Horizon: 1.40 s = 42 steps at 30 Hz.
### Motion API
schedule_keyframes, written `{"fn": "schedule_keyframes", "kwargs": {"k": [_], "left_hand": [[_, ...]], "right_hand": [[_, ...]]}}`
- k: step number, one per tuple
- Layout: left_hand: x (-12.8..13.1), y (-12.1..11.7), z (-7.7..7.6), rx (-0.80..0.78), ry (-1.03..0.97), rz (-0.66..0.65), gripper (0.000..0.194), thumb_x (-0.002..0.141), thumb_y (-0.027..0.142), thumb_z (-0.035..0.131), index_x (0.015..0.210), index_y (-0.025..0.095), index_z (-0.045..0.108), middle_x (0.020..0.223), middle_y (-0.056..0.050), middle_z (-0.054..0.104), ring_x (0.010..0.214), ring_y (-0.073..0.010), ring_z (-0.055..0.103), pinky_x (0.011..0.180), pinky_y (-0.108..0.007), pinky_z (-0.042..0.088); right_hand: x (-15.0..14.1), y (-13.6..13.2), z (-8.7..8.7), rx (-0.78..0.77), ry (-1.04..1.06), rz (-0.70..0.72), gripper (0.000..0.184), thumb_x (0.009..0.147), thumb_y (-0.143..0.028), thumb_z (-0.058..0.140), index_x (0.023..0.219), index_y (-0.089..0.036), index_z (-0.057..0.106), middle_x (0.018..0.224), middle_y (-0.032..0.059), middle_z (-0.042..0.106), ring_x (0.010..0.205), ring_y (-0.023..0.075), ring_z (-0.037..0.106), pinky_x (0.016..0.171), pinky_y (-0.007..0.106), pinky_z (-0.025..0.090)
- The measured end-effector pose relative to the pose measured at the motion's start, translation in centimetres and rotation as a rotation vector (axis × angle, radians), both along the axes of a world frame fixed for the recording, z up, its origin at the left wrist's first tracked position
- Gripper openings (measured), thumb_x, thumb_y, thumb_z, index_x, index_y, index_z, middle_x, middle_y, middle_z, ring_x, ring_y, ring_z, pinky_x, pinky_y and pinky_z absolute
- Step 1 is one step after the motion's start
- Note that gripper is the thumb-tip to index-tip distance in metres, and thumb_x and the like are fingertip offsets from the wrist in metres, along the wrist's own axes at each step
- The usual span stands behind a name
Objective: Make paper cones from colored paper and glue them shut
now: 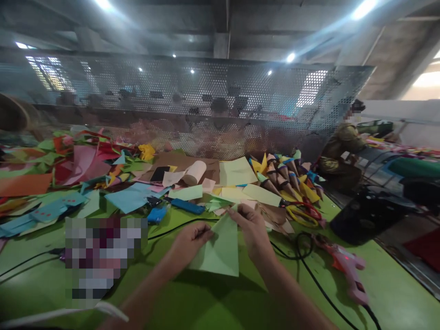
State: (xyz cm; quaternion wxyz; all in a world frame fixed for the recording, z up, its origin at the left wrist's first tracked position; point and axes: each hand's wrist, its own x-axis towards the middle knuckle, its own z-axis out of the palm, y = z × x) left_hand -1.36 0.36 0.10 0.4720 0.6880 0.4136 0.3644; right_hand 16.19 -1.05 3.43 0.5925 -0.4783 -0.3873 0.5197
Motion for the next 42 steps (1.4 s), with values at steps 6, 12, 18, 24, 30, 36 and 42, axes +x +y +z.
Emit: {"fn": "schedule_keyframes", "kwargs": {"k": [6,12,18,24,30,36,42], "left_hand": [[-0.1,0.0,-0.2,0.052,0.142,-0.003,0.028,0.089,0.038,0.048,0.071,0.018,0.056,0.069,0.001,0.058,0.068,-0.0153,0.050,0.062,-0.025,0.034],[-0.4,0.1,-0.1,0.019,0.106,0.063,0.025,0.087,0.038,0.049,0.075,0.018,0.058,0.073,0.001,0.060,0.071,-0.0166,0.053,0.063,-0.026,0.037],[-0.4,0.1,0.0,-0.105,-0.067,-0.056,0.031,0.082,0.047,0.060,0.083,0.016,0.061,0.076,-0.001,0.063,0.069,-0.0150,0.054,0.063,-0.024,0.040],[-1.0,0.1,0.1,-0.106,0.030,-0.003,0.032,0.086,0.049,0.056,0.082,0.018,0.059,0.055,0.006,0.050,0.047,-0.0092,0.042,0.049,-0.021,0.033],[-2.5,0.8,0.6,-0.098,0.052,0.106,0.033,0.089,0.051,0.050,0.082,0.019,0.056,0.047,0.008,0.046,0.039,-0.0084,0.035,0.042,-0.020,0.027],[-2.9,1.3,0.8,0.079,-0.053,0.340,0.035,0.090,0.052,0.048,0.078,0.020,0.057,0.062,0.002,0.054,0.058,-0.0144,0.051,0.055,-0.024,0.039],[-1.7,0.6,1.0,0.156,-0.035,0.181,0.031,0.090,0.044,0.054,0.100,0.019,0.068,0.101,-0.007,0.068,0.093,-0.0210,0.060,0.080,-0.030,0.044]], "right_hand": [[0.7,0.5,-0.4,0.104,-0.061,-0.112,0.031,0.069,-0.049,0.080,0.076,-0.021,0.068,0.065,-0.0021,0.061,0.058,0.0136,0.052,0.053,0.024,0.040],[0.4,0.1,-0.2,0.045,-0.042,0.128,0.034,0.066,-0.047,0.083,0.080,-0.019,0.070,0.068,0.0005,0.067,0.060,0.0149,0.058,0.056,0.025,0.044],[0.5,0.3,-0.7,-0.074,0.001,0.183,0.042,0.054,-0.042,0.089,0.082,-0.016,0.072,0.069,0.0041,0.074,0.054,0.0175,0.063,0.055,0.029,0.048],[1.7,0.6,0.0,0.011,0.030,-0.024,0.040,0.054,-0.042,0.089,0.079,-0.017,0.071,0.065,0.0028,0.073,0.050,0.0159,0.061,0.050,0.027,0.048],[3.1,1.0,0.3,0.085,0.053,-0.177,0.043,0.057,-0.041,0.088,0.091,-0.019,0.072,0.070,0.0028,0.075,0.052,0.0179,0.063,0.051,0.029,0.050],[3.8,1.3,0.0,0.141,0.015,-0.204,0.044,0.062,-0.043,0.086,0.097,-0.020,0.071,0.081,0.0040,0.077,0.060,0.0198,0.067,0.055,0.030,0.052],[2.0,0.7,-0.7,0.105,-0.100,-0.081,0.042,0.064,-0.045,0.085,0.094,-0.019,0.072,0.081,0.0063,0.076,0.063,0.0224,0.067,0.059,0.032,0.054]]}}
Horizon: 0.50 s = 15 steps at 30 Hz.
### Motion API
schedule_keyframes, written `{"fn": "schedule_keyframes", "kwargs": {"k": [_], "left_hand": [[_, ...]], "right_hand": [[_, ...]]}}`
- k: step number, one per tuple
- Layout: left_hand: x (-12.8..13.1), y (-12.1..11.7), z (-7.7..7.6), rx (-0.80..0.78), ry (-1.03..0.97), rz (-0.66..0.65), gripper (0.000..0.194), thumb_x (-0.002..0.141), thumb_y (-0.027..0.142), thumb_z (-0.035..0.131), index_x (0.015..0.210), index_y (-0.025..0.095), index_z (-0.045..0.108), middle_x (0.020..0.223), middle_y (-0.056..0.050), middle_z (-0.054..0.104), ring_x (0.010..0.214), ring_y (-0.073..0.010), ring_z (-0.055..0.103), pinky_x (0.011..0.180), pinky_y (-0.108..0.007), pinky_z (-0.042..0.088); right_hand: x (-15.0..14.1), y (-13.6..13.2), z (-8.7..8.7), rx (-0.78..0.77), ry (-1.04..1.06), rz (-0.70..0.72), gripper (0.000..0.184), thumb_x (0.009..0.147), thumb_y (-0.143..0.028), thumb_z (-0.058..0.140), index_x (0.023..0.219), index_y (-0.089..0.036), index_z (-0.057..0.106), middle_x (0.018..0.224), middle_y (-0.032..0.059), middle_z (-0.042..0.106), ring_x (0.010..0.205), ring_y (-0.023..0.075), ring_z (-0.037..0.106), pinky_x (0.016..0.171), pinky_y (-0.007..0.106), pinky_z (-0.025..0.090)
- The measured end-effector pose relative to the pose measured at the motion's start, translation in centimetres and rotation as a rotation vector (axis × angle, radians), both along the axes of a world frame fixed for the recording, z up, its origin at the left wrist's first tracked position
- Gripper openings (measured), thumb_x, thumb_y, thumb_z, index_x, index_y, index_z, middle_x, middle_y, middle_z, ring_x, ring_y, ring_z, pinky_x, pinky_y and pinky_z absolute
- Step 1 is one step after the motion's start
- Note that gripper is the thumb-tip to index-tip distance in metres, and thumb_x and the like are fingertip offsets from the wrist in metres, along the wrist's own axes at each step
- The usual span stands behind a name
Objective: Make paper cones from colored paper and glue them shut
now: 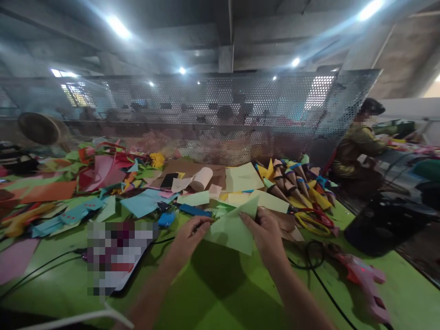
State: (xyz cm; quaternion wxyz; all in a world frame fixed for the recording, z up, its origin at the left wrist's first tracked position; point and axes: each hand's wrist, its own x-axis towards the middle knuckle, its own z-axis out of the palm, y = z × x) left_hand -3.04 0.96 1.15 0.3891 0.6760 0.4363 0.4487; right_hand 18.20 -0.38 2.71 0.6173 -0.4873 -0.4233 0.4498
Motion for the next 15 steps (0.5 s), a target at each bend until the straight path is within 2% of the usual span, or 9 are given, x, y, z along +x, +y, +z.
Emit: {"fn": "schedule_keyframes", "kwargs": {"k": [4,6,8,11,15], "left_hand": [[0.77,0.04,-0.37,-0.105,-0.008,-0.047,0.026,0.085,0.041,0.057,0.085,0.017,0.068,0.082,-0.004,0.068,0.077,-0.0186,0.058,0.070,-0.028,0.043],[0.90,0.16,-0.58,-0.129,-0.023,-0.016,0.026,0.083,0.040,0.057,0.077,0.017,0.065,0.072,-0.001,0.063,0.069,-0.0164,0.054,0.064,-0.026,0.040],[0.86,0.26,-0.72,-0.123,-0.030,0.037,0.026,0.083,0.040,0.056,0.074,0.017,0.063,0.065,0.001,0.057,0.064,-0.0143,0.049,0.059,-0.024,0.036],[0.67,0.32,-0.79,-0.089,-0.017,0.109,0.025,0.084,0.038,0.055,0.071,0.017,0.060,0.061,0.003,0.051,0.059,-0.0124,0.044,0.056,-0.023,0.032],[0.52,0.19,-0.82,-0.030,0.005,0.142,0.024,0.087,0.036,0.054,0.074,0.017,0.061,0.063,0.003,0.053,0.059,-0.0122,0.046,0.056,-0.023,0.032]], "right_hand": [[-0.63,-0.09,-0.10,0.001,-0.057,0.053,0.039,0.064,-0.049,0.083,0.086,-0.018,0.073,0.077,0.0051,0.074,0.064,0.0211,0.065,0.059,0.031,0.052],[-0.50,0.05,-0.02,0.052,-0.113,0.046,0.039,0.068,-0.049,0.080,0.092,-0.019,0.073,0.083,0.0051,0.074,0.073,0.0214,0.065,0.066,0.032,0.052],[-0.23,0.18,0.03,0.116,-0.175,-0.031,0.044,0.071,-0.047,0.078,0.105,-0.021,0.071,0.092,0.0045,0.071,0.082,0.0209,0.064,0.073,0.032,0.052],[0.01,0.24,-0.02,0.153,-0.228,-0.137,0.042,0.072,-0.044,0.079,0.107,-0.024,0.069,0.091,0.0031,0.067,0.084,0.0189,0.061,0.076,0.030,0.050],[-0.44,0.14,-0.05,0.096,-0.191,-0.072,0.040,0.068,-0.047,0.081,0.097,-0.022,0.069,0.091,0.0043,0.067,0.088,0.0207,0.061,0.078,0.032,0.050]]}}
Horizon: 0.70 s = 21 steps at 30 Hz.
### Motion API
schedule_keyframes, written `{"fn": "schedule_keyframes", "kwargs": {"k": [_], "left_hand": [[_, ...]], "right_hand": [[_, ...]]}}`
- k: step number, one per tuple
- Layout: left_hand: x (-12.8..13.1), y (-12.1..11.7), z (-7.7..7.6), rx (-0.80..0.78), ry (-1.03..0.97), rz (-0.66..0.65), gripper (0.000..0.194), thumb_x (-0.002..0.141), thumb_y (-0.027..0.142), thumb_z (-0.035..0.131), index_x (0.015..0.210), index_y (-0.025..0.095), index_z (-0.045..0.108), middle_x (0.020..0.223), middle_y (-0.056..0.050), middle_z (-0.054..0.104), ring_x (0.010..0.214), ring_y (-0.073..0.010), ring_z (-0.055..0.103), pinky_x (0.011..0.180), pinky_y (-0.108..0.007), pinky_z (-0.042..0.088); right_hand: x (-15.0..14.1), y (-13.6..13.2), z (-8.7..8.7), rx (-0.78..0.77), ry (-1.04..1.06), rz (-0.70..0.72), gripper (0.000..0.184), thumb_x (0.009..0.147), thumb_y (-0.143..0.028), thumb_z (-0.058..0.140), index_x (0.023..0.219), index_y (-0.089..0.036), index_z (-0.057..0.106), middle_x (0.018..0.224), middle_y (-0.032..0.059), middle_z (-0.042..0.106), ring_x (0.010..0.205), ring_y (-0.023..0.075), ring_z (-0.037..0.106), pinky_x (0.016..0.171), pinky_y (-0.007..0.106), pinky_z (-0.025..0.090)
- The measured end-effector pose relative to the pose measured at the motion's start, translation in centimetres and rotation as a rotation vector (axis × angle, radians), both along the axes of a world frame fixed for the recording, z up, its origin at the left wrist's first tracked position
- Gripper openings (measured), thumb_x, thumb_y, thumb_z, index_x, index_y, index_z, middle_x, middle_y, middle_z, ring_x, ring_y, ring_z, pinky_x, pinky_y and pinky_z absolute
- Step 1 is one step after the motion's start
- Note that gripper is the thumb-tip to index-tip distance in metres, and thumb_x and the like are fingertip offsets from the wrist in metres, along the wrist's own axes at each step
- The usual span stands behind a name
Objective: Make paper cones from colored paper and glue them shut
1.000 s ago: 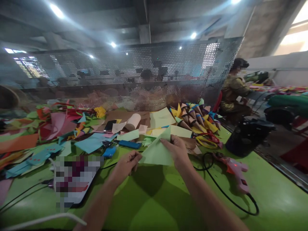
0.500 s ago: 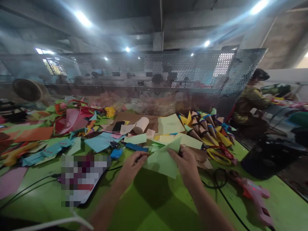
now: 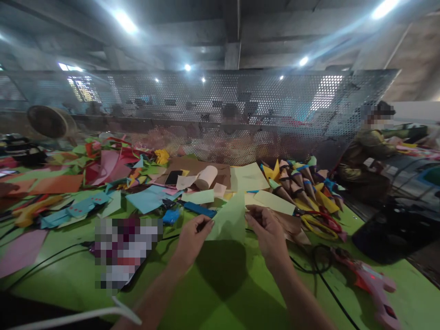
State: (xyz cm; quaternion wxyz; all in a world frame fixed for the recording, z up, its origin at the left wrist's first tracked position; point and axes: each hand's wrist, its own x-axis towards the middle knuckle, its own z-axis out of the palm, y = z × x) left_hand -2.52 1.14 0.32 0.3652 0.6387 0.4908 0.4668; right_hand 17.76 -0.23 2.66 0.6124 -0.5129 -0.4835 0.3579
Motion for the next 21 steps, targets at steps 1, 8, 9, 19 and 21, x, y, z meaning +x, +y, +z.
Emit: {"fn": "schedule_keyframes", "kwargs": {"k": [1,8,9,19,21], "left_hand": [[0.0,-0.1,0.0,0.020,0.008,0.007,0.024,0.088,0.036,0.054,0.075,0.017,0.061,0.064,0.003,0.055,0.060,-0.0124,0.047,0.057,-0.023,0.033],[0.1,-0.2,0.0,0.193,0.123,0.051,0.019,0.091,0.027,0.054,0.080,0.017,0.065,0.078,-0.003,0.063,0.074,-0.0163,0.056,0.067,-0.025,0.039],[0.2,-0.2,0.0,0.212,0.139,0.053,0.018,0.091,0.026,0.054,0.081,0.017,0.066,0.079,-0.004,0.063,0.076,-0.0171,0.057,0.069,-0.026,0.040],[0.7,0.4,1.4,0.274,0.237,0.127,0.014,0.088,0.017,0.058,0.089,0.021,0.071,0.091,-0.006,0.073,0.085,-0.0217,0.064,0.077,-0.031,0.044],[0.8,0.6,2.0,0.264,0.293,0.135,0.014,0.087,0.015,0.058,0.089,0.021,0.071,0.091,-0.006,0.073,0.085,-0.0223,0.064,0.077,-0.031,0.043]], "right_hand": [[-0.2,0.0,0.1,-0.023,0.027,0.018,0.043,0.066,-0.048,0.082,0.097,-0.022,0.069,0.090,0.0045,0.068,0.087,0.0209,0.061,0.077,0.032,0.050],[-0.7,-0.5,0.6,-0.107,0.138,0.125,0.039,0.066,-0.045,0.084,0.093,-0.021,0.070,0.080,0.0028,0.069,0.068,0.0157,0.059,0.058,0.025,0.045],[-0.9,-0.5,0.6,-0.132,0.155,0.185,0.037,0.068,-0.046,0.082,0.094,-0.020,0.072,0.081,0.0039,0.071,0.067,0.0167,0.060,0.059,0.026,0.046],[-3.0,0.3,0.9,-0.152,0.086,0.250,0.040,0.054,-0.048,0.089,0.081,-0.019,0.079,0.080,0.0069,0.077,0.078,0.0289,0.070,0.076,0.039,0.052],[-3.2,0.6,1.3,-0.137,0.024,0.232,0.040,0.051,-0.047,0.090,0.079,-0.020,0.079,0.079,0.0064,0.078,0.080,0.0298,0.069,0.076,0.039,0.052]]}}
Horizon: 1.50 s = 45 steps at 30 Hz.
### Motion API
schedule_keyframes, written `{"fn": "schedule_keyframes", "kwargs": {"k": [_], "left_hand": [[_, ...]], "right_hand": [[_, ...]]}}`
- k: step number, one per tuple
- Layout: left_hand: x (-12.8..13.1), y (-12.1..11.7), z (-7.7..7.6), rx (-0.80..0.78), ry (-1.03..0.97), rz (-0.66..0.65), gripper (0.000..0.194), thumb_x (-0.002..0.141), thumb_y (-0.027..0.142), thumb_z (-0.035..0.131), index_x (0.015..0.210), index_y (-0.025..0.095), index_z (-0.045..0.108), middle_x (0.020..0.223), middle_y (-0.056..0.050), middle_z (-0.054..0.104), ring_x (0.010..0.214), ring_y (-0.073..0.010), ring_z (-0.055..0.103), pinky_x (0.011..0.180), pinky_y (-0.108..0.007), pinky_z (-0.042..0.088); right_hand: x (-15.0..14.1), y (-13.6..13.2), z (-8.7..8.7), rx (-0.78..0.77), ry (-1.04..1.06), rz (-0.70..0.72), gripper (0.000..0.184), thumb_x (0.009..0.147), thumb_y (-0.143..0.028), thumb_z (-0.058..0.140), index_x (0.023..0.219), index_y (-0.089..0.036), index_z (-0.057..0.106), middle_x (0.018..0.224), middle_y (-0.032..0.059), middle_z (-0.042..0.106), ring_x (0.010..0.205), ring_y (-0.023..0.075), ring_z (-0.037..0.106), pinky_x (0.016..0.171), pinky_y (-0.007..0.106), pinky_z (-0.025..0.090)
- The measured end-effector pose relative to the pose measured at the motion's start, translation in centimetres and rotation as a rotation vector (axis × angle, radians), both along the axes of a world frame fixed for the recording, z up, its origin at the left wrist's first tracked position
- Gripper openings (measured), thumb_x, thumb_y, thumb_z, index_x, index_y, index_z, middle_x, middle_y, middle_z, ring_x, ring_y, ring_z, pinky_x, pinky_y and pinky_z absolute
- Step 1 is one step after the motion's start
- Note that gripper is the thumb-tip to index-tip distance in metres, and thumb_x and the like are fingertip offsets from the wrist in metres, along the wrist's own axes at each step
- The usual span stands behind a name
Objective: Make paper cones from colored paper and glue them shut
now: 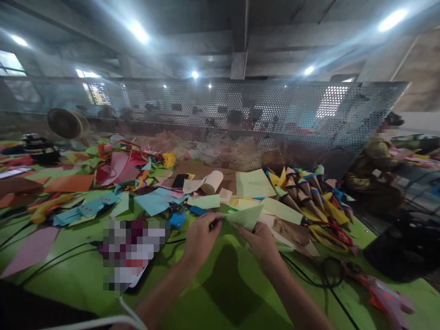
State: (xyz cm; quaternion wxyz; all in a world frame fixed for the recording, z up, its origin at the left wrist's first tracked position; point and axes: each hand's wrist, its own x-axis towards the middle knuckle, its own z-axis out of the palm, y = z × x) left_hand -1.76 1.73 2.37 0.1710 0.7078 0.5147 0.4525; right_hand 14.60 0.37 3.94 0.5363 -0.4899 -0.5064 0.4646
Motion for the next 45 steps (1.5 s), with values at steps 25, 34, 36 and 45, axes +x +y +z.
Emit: {"fn": "schedule_keyframes", "kwargs": {"k": [25,34,36,45], "left_hand": [[0.8,0.4,-1.5,-0.010,-0.106,-0.005,0.016,0.091,0.023,0.055,0.090,0.021,0.070,0.091,-0.006,0.072,0.084,-0.0203,0.064,0.077,-0.030,0.046],[0.8,1.1,-2.0,-0.158,-0.396,-0.145,0.021,0.086,0.016,0.056,0.099,0.016,0.073,0.103,-0.008,0.075,0.094,-0.0203,0.068,0.084,-0.031,0.051],[0.8,1.3,-2.1,-0.205,-0.434,-0.141,0.023,0.086,0.016,0.057,0.101,0.016,0.073,0.105,-0.008,0.075,0.095,-0.0207,0.068,0.086,-0.032,0.052],[0.8,0.8,-1.3,-0.367,-0.547,-0.342,0.034,0.086,0.018,0.056,0.116,0.020,0.072,0.114,-0.006,0.074,0.105,-0.0231,0.066,0.095,-0.037,0.051]], "right_hand": [[-1.6,-0.8,-1.8,-0.028,0.202,-0.060,0.039,0.065,-0.045,0.085,0.096,-0.022,0.077,0.097,0.0076,0.078,0.097,0.0294,0.069,0.085,0.037,0.054],[-1.2,-0.5,-1.9,-0.061,0.226,-0.070,0.039,0.062,-0.045,0.087,0.091,-0.020,0.078,0.099,0.0080,0.077,0.092,0.0271,0.068,0.083,0.035,0.052],[-1.1,-0.4,-2.1,-0.049,0.212,-0.066,0.038,0.063,-0.043,0.086,0.092,-0.020,0.078,0.101,0.0080,0.077,0.095,0.0273,0.067,0.085,0.035,0.051],[-1.2,-0.3,-2.0,-0.054,0.168,-0.076,0.041,0.065,-0.049,0.084,0.092,-0.019,0.076,0.089,0.0063,0.077,0.072,0.0218,0.065,0.064,0.031,0.050]]}}
